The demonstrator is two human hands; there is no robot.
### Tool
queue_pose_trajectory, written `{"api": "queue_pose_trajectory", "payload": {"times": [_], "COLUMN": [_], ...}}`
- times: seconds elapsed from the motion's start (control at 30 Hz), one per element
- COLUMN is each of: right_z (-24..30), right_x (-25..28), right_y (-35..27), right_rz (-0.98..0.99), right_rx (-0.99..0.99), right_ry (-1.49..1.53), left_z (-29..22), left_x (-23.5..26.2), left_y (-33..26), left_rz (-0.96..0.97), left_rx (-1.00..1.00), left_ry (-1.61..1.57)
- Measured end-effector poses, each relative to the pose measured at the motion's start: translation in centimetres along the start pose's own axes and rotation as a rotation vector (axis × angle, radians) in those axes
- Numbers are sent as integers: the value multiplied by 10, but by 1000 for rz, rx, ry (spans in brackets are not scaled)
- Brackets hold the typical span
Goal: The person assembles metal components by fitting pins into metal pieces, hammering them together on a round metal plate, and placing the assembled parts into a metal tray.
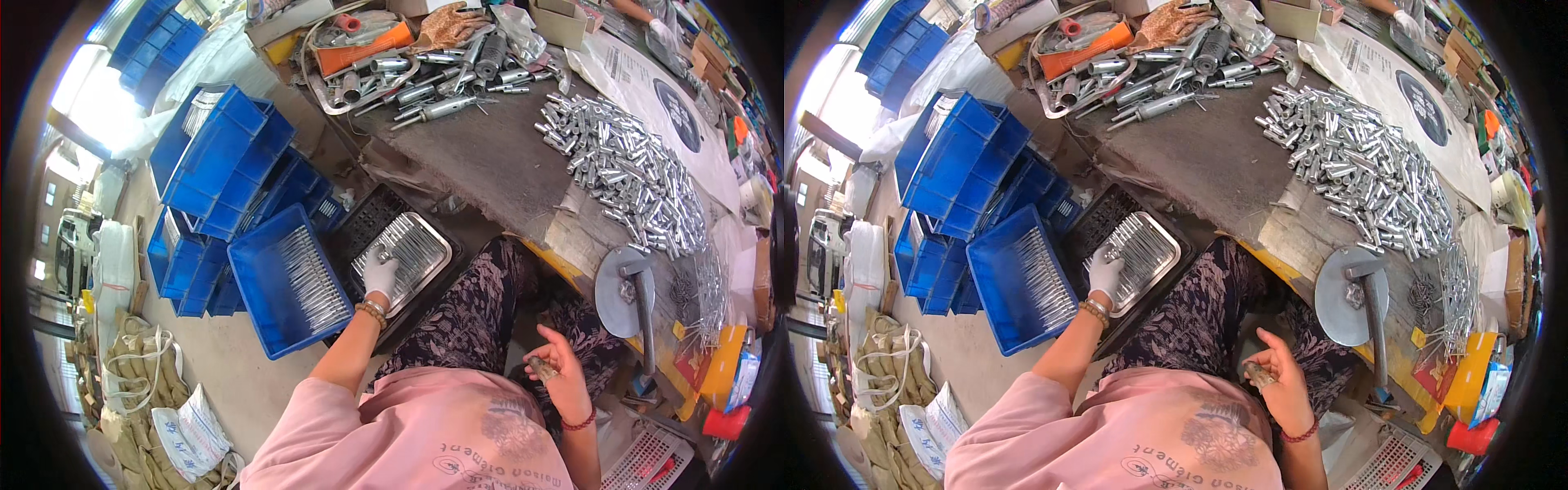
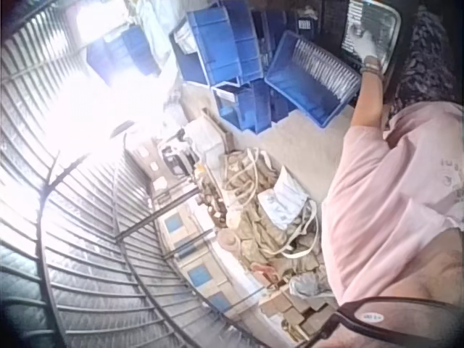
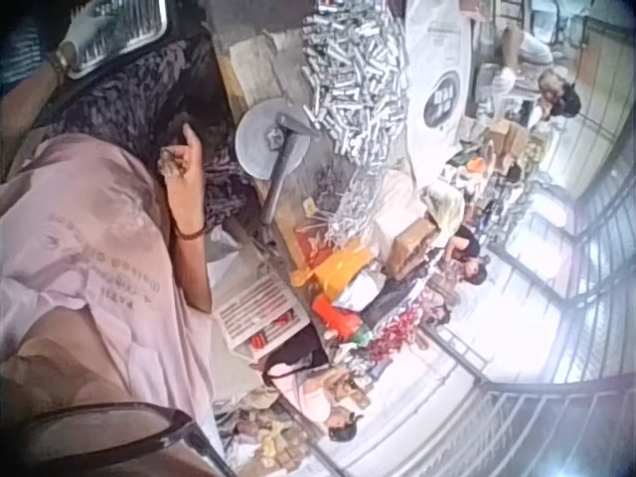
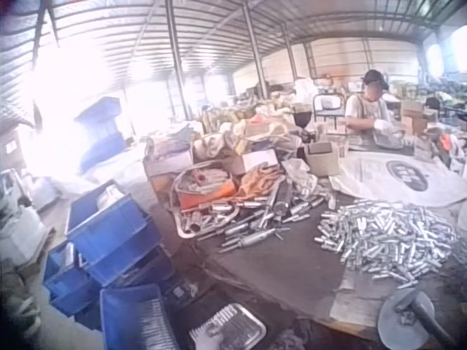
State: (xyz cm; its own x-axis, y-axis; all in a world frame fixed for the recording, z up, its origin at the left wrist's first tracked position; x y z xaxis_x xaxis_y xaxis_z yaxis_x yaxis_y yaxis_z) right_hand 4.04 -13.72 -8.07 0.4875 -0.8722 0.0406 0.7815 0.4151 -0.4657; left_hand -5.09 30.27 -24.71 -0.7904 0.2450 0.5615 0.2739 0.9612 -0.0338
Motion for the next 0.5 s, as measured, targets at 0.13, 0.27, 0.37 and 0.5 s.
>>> {"api": "queue_pose_trajectory", "payload": {"times": [0.13, 0.27, 0.37, 0.5], "right_z": [-3, -11, -14, -17], "right_x": [1, 6, 11, 16], "right_y": [2, 3, 4, 1], "right_rz": [-4, -20, -30, -38], "right_rx": [-7, -27, -27, -29], "right_ry": [-13, -27, -33, -22], "left_z": [-5, 16, 13, 3], "left_x": [-1, -15, -20, -23], "left_y": [13, 31, 35, 35], "left_rz": [-9, -48, -20, -50], "left_rx": [118, 143, 137, -11], "left_ry": [29, 34, 94, 98]}}
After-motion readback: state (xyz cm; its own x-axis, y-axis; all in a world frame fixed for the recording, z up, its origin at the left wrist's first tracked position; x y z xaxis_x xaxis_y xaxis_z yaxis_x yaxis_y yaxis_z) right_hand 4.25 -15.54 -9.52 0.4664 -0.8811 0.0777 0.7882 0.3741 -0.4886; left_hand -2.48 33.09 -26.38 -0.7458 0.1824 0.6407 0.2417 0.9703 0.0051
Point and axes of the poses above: each hand's wrist, its own y-axis towards the middle knuckle, its own x-axis out of the back of the hand, z = x × y, the point moved 9 cm from there along y, towards the middle knuckle, and after that the axes turned 12 degrees about -z, right-handed, at the moved point
